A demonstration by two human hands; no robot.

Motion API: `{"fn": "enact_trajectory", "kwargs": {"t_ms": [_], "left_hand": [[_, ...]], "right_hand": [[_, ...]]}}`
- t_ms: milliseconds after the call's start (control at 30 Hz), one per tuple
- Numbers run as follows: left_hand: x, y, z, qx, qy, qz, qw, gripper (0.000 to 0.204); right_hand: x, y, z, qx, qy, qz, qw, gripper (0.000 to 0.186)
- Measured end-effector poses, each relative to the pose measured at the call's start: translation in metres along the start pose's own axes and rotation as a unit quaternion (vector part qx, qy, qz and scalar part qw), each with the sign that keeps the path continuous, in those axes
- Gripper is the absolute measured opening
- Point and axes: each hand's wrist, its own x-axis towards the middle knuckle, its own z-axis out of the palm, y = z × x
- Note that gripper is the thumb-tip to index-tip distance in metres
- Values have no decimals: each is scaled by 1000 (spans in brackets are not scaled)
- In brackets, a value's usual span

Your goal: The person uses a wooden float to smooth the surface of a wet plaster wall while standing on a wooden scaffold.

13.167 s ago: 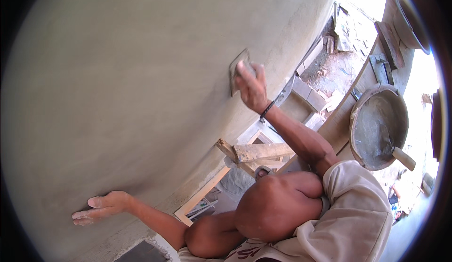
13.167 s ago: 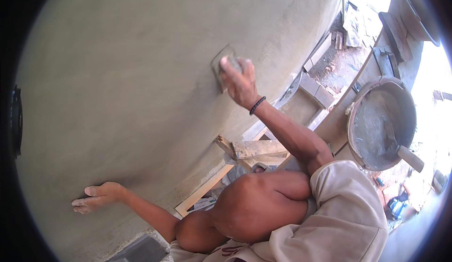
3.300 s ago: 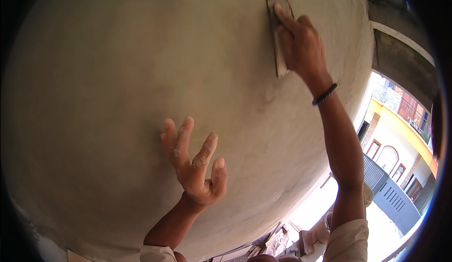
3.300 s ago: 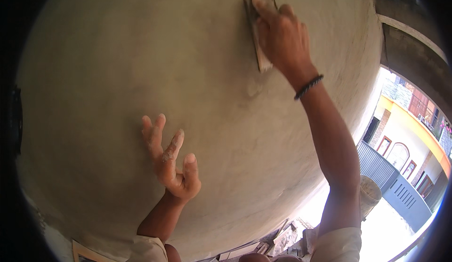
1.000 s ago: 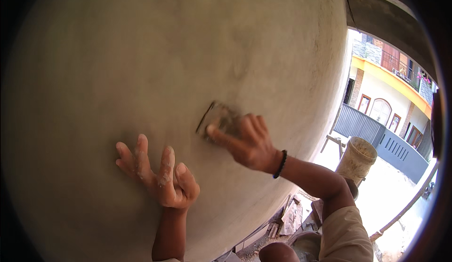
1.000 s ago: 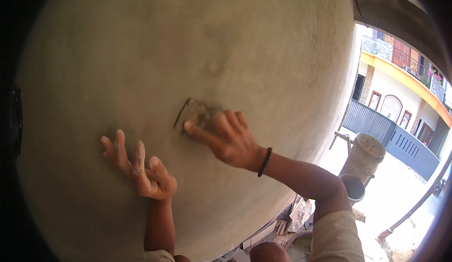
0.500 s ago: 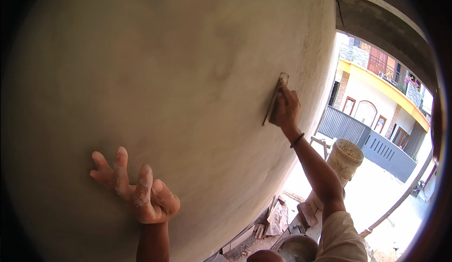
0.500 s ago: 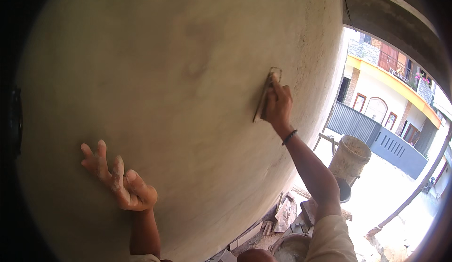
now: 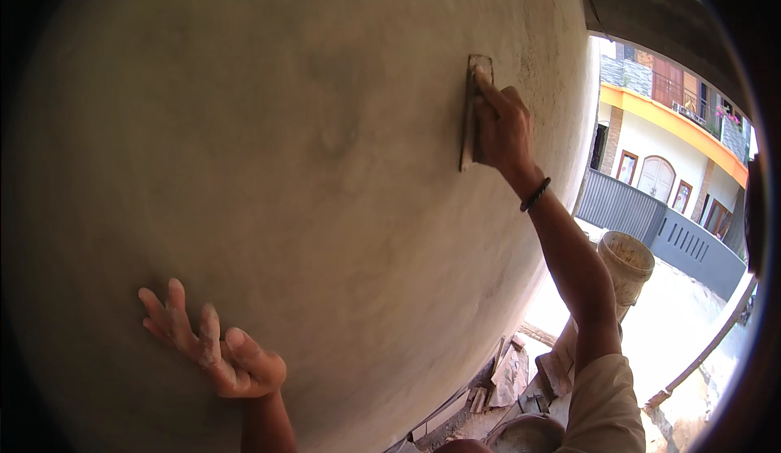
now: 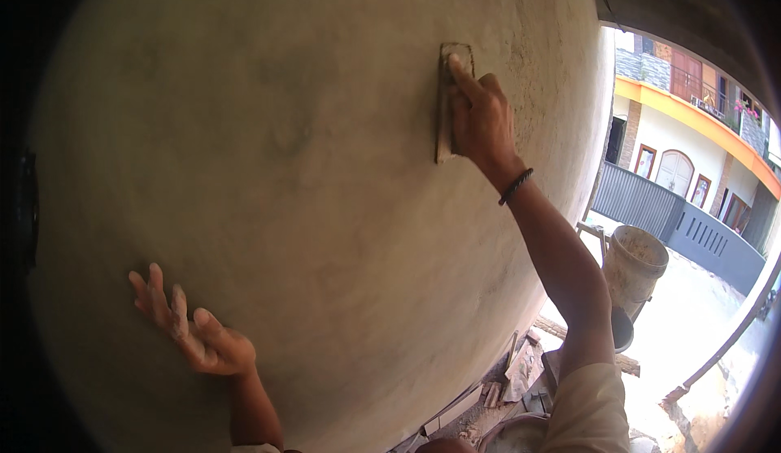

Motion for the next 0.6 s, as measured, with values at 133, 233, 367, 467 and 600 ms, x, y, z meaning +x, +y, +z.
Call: {"fn": "enact_trajectory", "kwargs": {"t_ms": [133,233,367,467,600], "left_hand": [[-1,0,2,-17,16,7,1000,33],[2,9,6,-6,10,-17,1000,32],[0,15,12,7,-10,-41,999,31],[3,14,14,-4,-9,-39,999,31],[2,15,14,-13,-16,-33,999,30]], "right_hand": [[28,-31,-8,-29,10,-8,1000,39],[96,2,-14,-15,8,16,1000,39],[101,32,-13,-36,31,47,998,39],[53,33,3,-31,29,58,997,37],[-34,-27,1,13,40,-63,997,42]]}}
